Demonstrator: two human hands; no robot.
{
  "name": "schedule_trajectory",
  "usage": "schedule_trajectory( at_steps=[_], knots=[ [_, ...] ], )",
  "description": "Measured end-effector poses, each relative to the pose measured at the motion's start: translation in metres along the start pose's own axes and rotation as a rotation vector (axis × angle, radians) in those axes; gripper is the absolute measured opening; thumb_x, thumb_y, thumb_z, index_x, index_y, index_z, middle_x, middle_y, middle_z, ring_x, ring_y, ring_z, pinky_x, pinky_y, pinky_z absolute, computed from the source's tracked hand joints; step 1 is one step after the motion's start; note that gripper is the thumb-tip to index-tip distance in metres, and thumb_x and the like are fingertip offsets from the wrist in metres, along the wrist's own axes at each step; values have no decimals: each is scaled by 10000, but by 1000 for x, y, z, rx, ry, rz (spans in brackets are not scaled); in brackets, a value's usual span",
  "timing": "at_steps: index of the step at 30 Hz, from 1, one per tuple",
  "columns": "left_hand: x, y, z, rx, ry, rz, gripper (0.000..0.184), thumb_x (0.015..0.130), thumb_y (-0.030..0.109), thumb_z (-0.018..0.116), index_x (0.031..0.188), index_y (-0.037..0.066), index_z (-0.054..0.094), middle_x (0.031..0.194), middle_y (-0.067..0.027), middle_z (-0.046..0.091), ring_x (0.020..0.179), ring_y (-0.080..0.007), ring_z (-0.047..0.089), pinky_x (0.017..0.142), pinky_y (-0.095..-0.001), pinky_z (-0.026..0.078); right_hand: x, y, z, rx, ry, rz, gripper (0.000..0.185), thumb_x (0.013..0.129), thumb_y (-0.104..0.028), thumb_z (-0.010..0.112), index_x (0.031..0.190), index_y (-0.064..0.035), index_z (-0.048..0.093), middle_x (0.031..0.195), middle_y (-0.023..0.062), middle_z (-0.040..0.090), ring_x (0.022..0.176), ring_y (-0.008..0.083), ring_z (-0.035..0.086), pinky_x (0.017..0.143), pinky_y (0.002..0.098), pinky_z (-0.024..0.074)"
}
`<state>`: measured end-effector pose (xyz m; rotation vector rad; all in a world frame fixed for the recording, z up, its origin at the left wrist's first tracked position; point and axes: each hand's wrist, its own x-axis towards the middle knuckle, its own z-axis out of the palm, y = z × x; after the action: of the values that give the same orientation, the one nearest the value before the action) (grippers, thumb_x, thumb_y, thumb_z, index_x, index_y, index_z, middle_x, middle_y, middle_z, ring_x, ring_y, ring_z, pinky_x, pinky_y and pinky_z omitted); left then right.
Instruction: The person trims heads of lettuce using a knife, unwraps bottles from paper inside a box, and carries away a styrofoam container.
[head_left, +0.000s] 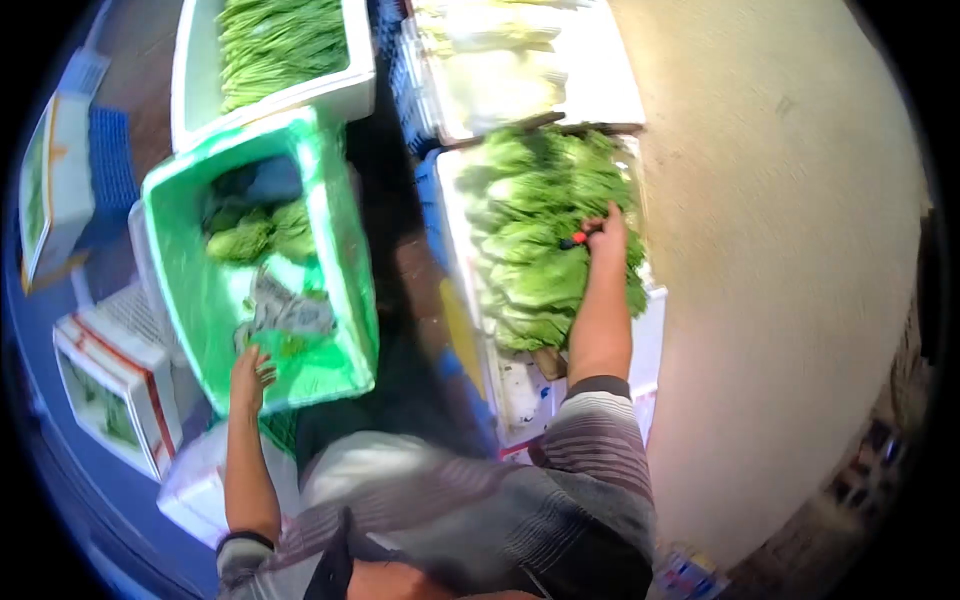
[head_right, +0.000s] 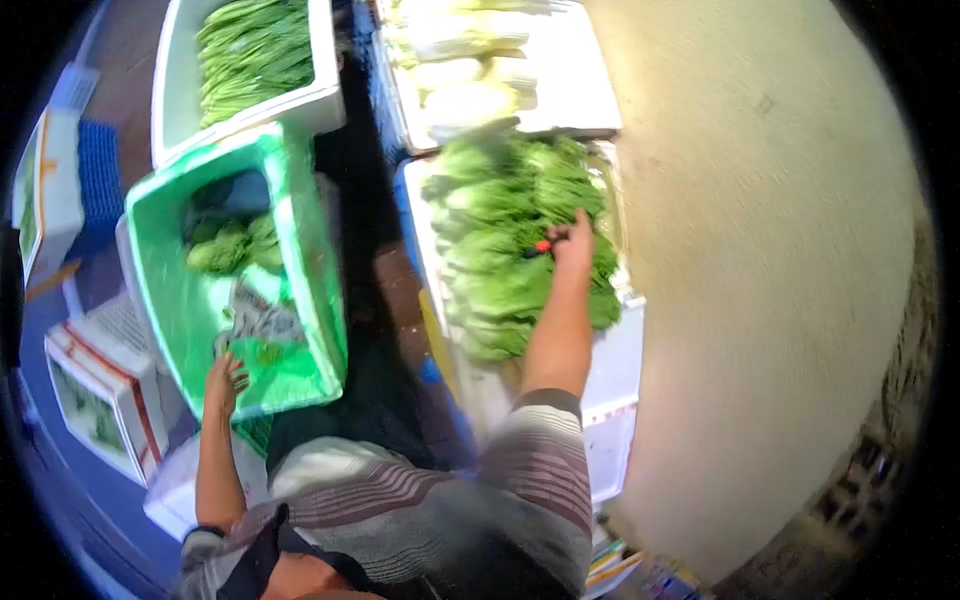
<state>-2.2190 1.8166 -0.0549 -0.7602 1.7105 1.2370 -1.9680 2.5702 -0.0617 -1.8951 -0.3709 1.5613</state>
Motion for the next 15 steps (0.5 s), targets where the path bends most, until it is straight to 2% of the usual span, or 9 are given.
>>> schedule_trajectory(
  at_steps=[2,3,4,6,7,9,10,13,15],
  knots=[
    [9,-7,-11,-41,1,-15,568,897,467,639,1288,72,521,1148,-110,619,891,-228,600,757,-375,485,38,-2,-16,-288,-158,-129,527,918,-519,581,1248,-133,444,652,124,523,585,276,488,605,502,462],
    [7,-4,-10,-78,8,-17,533,903,444,640,1276,80,528,1128,-103,620,885,-221,601,747,-365,489,-32,0,1,-323,-106,-213,615,894,-486,627,1369,-137,451,624,158,529,557,275,497,569,472,468],
    [5,-1,-8,-115,16,-20,498,910,421,641,1264,87,534,1109,-96,621,879,-214,602,738,-354,493,-1,-12,-5,-324,-126,-84,587,888,-495,619,1292,-85,504,681,155,563,570,264,504,599,463,480],
    [5,5,-2,-134,23,-5,455,921,385,637,1252,89,540,1092,-90,619,855,-205,608,720,-352,503,-28,-16,-7,-288,-119,-139,488,906,-492,592,1058,-30,551,732,133,579,574,222,499,585,424,470],
    [11,6,-5,-168,19,-17,427,923,374,636,1224,81,561,1083,-87,619,829,-203,612,690,-343,506,51,-39,-39,-43,-178,85,502,898,-484,608,1049,-8,548,720,134,577,580,239,496,566,415,458],
    [22,19,7,-172,21,21,407,920,373,639,1193,76,586,1039,-75,630,816,-200,616,655,-325,502,5,-42,-48,-235,-66,-93,518,869,-493,646,997,2,567,731,158,577,589,274,488,556,411,459],
    [32,25,12,-119,7,35,449,921,382,639,1234,66,572,1065,-78,630,835,-201,616,689,-347,505,18,-56,-53,-150,52,-138,496,897,-510,594,970,-19,586,739,158,591,594,279,508,561,407,457],
    [76,52,12,128,79,110,514,889,371,672,1265,33,580,1145,-110,641,922,-266,638,774,-416,516,8,-72,-102,-320,-274,-575,362,975,-382,518,1018,-28,583,872,140,659,585,212,515,557,366,462],
    [130,62,0,719,198,380,522,850,330,687,1256,16,590,1195,-171,630,1047,-346,620,875,-448,497,-54,-97,-94,-162,-318,-421,226,983,-264,527,1019,-46,577,958,138,673,607,159,510,562,285,468]
  ],
)
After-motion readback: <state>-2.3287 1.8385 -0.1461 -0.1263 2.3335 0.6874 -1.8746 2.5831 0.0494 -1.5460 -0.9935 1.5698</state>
